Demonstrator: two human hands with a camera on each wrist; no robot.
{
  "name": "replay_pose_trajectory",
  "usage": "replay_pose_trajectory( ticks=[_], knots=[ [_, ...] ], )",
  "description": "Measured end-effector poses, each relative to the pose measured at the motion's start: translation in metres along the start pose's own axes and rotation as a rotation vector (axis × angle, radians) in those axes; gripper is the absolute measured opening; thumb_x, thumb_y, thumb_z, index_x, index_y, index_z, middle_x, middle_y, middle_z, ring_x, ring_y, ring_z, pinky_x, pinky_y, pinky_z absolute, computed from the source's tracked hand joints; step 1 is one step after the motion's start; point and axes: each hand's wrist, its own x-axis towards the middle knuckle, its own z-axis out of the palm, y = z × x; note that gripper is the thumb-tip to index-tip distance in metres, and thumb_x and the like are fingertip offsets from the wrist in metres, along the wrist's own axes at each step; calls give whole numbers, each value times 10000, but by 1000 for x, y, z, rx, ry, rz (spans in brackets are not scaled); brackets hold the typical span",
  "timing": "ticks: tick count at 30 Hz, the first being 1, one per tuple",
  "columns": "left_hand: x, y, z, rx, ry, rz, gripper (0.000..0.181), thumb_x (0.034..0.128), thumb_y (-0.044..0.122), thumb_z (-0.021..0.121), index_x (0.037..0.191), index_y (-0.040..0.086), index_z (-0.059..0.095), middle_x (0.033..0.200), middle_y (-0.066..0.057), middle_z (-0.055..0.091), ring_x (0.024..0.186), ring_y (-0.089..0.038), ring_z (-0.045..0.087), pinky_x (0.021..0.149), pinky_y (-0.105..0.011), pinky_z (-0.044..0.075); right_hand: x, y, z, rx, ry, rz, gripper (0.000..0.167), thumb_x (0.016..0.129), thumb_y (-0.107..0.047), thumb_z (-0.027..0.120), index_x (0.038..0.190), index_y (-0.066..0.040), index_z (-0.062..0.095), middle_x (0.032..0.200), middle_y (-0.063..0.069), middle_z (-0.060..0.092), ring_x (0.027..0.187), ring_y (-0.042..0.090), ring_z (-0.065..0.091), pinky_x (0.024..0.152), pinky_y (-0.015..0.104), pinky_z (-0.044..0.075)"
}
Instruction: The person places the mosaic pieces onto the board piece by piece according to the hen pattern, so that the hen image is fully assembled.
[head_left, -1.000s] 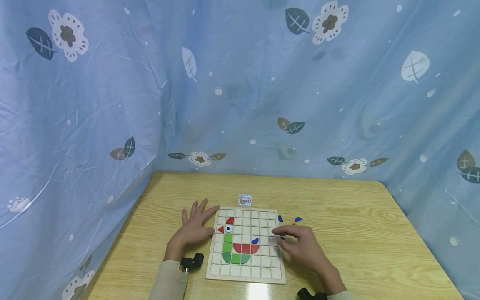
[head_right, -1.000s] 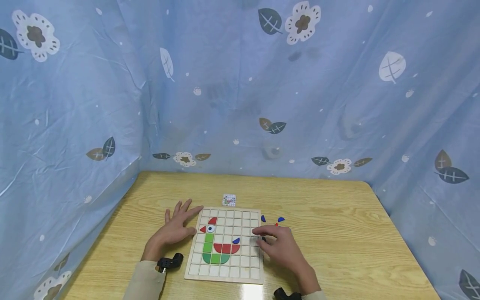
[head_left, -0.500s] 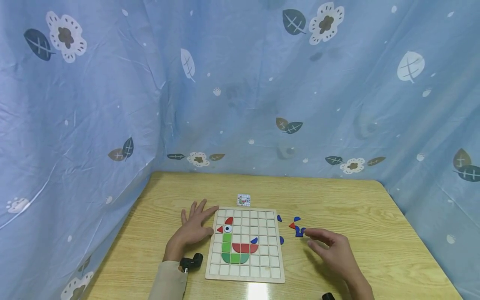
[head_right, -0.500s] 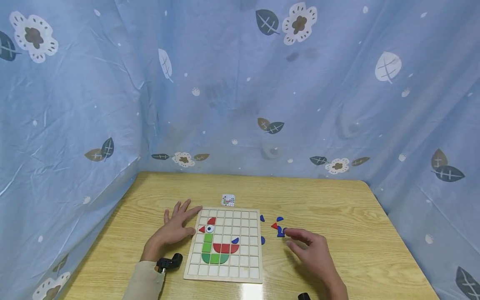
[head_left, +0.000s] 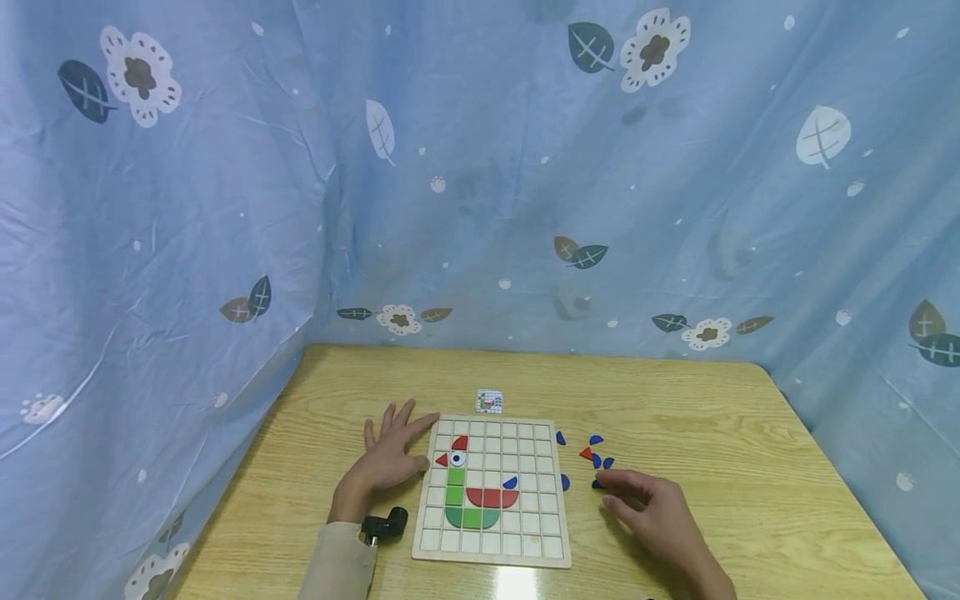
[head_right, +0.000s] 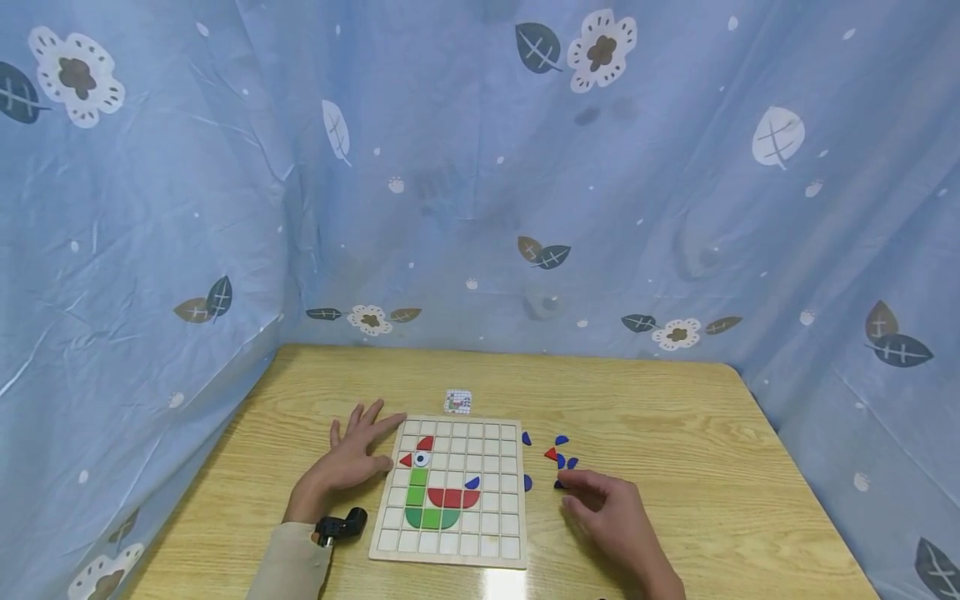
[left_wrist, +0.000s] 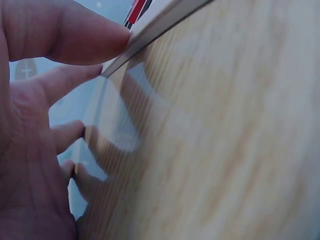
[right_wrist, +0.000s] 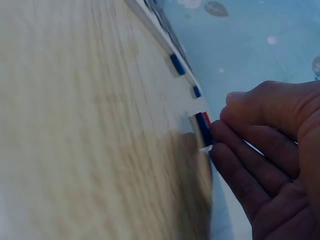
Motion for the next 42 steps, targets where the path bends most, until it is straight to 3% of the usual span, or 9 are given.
replay_pose_trajectory(
  ticks=[7, 11, 18, 25, 32, 38, 42],
  knots=[
    [1, 1, -2, 1, -3, -2, 849, 832, 137, 724, 1651, 237, 522, 1839, -200, 132, 1694, -500, -78, 1239, -775, -202, -7, -4, -3, -2, 82, 18, 282, 947, -10, 815, 1209, -112, 827, 1178, 34, 843, 1085, 51, 780, 928, 171, 605],
    [1, 0, -1, 8, -9, -12, 846, 842, 154, 727, 1656, 247, 514, 1844, -187, 119, 1697, -487, -83, 1245, -769, -203, -8, -4, -3, -15, 37, 47, 281, 938, -2, 819, 1185, -134, 836, 1149, 4, 847, 1071, 34, 773, 907, 171, 609],
    [0, 2, -2, -3, 0, -6, 846, 828, 139, 721, 1647, 231, 528, 1837, -206, 138, 1695, -497, -73, 1245, -769, -199, -12, -12, 2, -14, -49, -107, 230, 922, -8, 836, 1118, -127, 847, 1100, 15, 855, 1013, 34, 780, 855, 218, 642],
    [0, 3, -2, -8, -7, -6, 854, 823, 144, 722, 1649, 233, 525, 1838, -207, 132, 1694, -500, -77, 1241, -775, -204, 0, -14, 9, -24, -11, -59, 291, 895, 41, 841, 1105, -160, 848, 1075, -45, 848, 1019, 45, 782, 903, 213, 632],
    [0, 1, 1, -9, -13, -16, 845, 839, 146, 720, 1654, 234, 517, 1841, -196, 125, 1698, -487, -81, 1246, -767, -203, 14, -9, 16, -107, -95, -156, 301, 895, -8, 855, 1121, -206, 844, 1108, -88, 834, 1066, 42, 764, 919, 253, 633],
    [0, 1, 2, -7, -4, -24, 848, 832, 146, 728, 1650, 236, 523, 1842, -188, 135, 1701, -478, -76, 1252, -763, -197, 9, -7, 9, -156, -97, -203, 293, 887, -15, 865, 1088, -228, 846, 1071, -131, 832, 1049, 31, 764, 918, 255, 633],
    [0, 1, 1, -4, 3, -25, 851, 826, 148, 732, 1647, 235, 529, 1841, -189, 140, 1701, -481, -72, 1254, -761, -196, 0, -5, 0, -187, -87, -193, 305, 878, -4, 865, 1090, -222, 842, 1078, -133, 833, 1051, 18, 761, 910, 241, 633]
  ],
)
